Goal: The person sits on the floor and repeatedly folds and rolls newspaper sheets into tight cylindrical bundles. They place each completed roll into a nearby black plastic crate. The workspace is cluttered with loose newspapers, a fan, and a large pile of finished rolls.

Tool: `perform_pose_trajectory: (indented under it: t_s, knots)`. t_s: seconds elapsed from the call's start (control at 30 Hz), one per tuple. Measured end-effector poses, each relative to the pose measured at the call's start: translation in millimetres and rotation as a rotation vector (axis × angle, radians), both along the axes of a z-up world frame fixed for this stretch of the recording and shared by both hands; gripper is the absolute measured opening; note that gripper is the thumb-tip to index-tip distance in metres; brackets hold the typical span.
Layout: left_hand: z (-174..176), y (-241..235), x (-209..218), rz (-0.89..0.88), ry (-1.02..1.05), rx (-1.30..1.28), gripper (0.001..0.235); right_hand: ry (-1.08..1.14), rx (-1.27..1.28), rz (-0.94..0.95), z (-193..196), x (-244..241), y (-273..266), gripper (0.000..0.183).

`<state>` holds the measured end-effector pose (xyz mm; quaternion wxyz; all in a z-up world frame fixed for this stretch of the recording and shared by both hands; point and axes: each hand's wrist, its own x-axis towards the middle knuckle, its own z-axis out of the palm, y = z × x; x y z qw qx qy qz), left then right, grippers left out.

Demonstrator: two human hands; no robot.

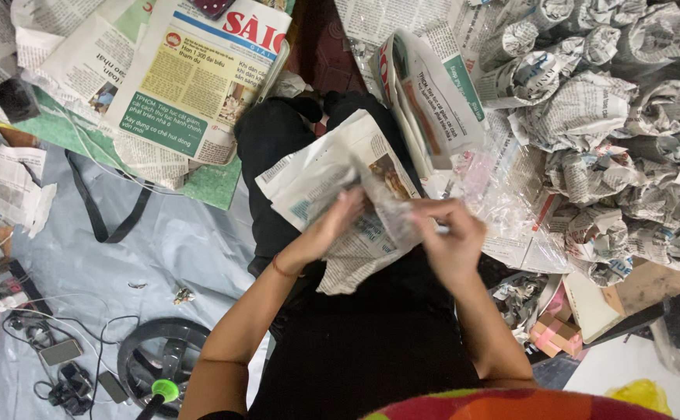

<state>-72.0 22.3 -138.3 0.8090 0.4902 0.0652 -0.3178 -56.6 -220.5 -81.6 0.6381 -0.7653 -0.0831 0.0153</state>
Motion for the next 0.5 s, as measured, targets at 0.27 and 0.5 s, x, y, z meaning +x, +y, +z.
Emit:
perform_pose_trajectory:
  t_s: [0.27, 0.5]
  knots:
    - [-13, 24, 2, 0.563, 0.407, -0.633, 0.077, -0.286, -0.452, 0.508, 20, 5, 51, 0.031]
    - [46, 41, -35, 0.630, -0.587, 0.945, 0.061, -0.349, -0.608, 0.563, -12, 2, 54, 0.039]
